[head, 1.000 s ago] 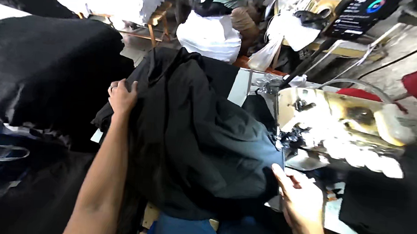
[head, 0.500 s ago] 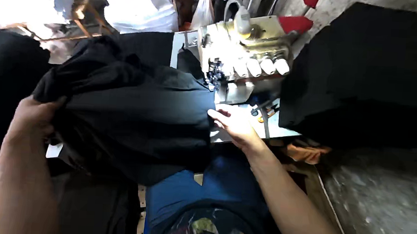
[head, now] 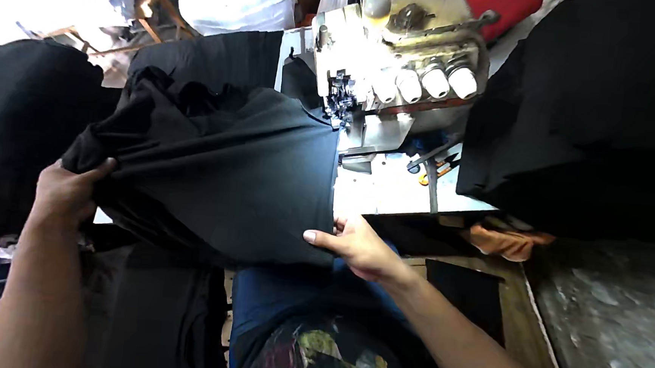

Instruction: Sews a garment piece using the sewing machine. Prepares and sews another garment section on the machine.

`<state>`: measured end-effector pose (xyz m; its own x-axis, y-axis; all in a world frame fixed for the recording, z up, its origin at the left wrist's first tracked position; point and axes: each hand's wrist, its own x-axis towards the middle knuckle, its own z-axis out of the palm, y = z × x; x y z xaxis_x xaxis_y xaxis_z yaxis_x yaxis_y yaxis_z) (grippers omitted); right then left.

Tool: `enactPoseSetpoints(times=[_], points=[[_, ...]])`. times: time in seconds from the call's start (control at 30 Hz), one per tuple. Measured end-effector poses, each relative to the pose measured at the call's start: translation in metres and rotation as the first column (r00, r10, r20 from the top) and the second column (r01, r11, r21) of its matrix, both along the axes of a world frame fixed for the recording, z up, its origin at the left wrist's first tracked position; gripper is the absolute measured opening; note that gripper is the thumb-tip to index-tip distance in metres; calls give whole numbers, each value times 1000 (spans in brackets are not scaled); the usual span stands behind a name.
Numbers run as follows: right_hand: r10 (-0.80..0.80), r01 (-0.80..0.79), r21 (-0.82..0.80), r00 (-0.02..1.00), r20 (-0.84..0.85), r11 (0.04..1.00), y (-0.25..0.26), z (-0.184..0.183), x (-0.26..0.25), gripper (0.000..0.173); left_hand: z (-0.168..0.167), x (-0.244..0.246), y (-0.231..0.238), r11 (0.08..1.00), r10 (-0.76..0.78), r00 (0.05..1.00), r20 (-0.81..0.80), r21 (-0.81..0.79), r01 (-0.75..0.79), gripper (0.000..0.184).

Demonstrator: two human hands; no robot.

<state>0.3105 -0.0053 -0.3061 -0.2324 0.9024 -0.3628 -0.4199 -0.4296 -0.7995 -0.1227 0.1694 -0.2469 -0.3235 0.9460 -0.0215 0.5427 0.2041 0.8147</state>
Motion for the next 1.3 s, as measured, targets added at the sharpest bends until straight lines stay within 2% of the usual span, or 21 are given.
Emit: enactPoseSetpoints(times=[0.03, 0.07, 0.1, 0.13, 0.17, 0.23, 0.27, 0.33, 0.4, 0.47, 0.63, 0.77, 0.87, 0.97, 1.07, 1.13, 1.2, 1.27, 1.3], points=[[41, -41, 9, 999, 17, 999, -1, 8, 8, 22, 0, -1, 1, 1000, -6, 1000, -2, 14, 6, 55], [99, -102, 17, 987, 129, 995, 2, 10, 16, 20, 1, 0, 2, 999, -21, 1000, -13, 26, 21, 55], [151, -167, 21, 931, 332, 986, 7, 4, 24, 20, 1, 2, 2, 999, -31, 999, -23, 29, 32, 56], [171, -217, 18, 813, 557, 976, 15, -5, 28, 24, -1, 6, 3, 999, -27, 999, -24, 19, 27, 56], [128, -213, 36, 704, 699, 976, 22, -16, 29, 30, -5, 11, 4, 1000, -24, 999, -22, 5, 24, 57], [-96, -103, 194, 594, 798, 976, 35, -35, 25, 35, -21, 14, 7, 1000, -30, 1000, -8, -9, 30, 54], [-218, -37, 292, 577, 787, 956, 39, -43, 21, 36, -29, 11, 8, 999, -47, 999, 7, -11, 47, 52], [-381, 106, 403, 604, 700, 909, 37, -49, 14, 35, -36, 5, 11, 996, -84, 996, 36, -9, 84, 50], [-458, 206, 444, 664, 591, 872, 27, -44, 10, 29, -34, 2, 9, 995, -104, 994, 35, 18, 103, 51], [-486, 240, 462, 682, 546, 854, 18, -38, 11, 28, -34, 3, 7, 994, -105, 994, 22, 36, 105, 53], [-475, 231, 454, 684, 553, 861, 15, -34, 14, 23, -40, 8, 12, 994, -68, 997, 20, 85, 66, 62], [-455, 203, 471, 724, 518, 858, 16, -42, 20, 20, -39, 13, 11, 989, -86, 994, 67, 124, 78, 63], [-380, 142, 456, 787, 487, 879, 13, -32, 28, 22, -31, 11, 11, 983, -112, 990, 89, 154, 98, 63], [-253, 90, 393, 887, 386, 915, 10, -8, 35, 30, -15, -13, 21, 973, -104, 986, 128, 216, 75, 60], [-257, 105, 378, 888, 380, 920, 9, -13, 31, 21, -12, -31, 28, 971, -75, 987, 141, 235, 40, 57], [-335, 159, 395, 838, 431, 905, 10, -21, 25, 18, -12, -16, 27, 970, -9, 998, 70, 244, -8, 71], [-377, 190, 399, 800, 468, 897, 7, -27, 20, 18, -24, 16, 7, 972, 134, 980, -150, 214, -100, 88], [-390, 205, 391, 780, 489, 898, 7, -28, 18, 16, -41, 59, -13, 956, 227, 894, -387, 264, -129, 91], [-391, 206, 386, 773, 499, 899, 8, -26, 19, 14, -48, 90, -21, 937, 229, 861, -454, 342, -69, 87]])
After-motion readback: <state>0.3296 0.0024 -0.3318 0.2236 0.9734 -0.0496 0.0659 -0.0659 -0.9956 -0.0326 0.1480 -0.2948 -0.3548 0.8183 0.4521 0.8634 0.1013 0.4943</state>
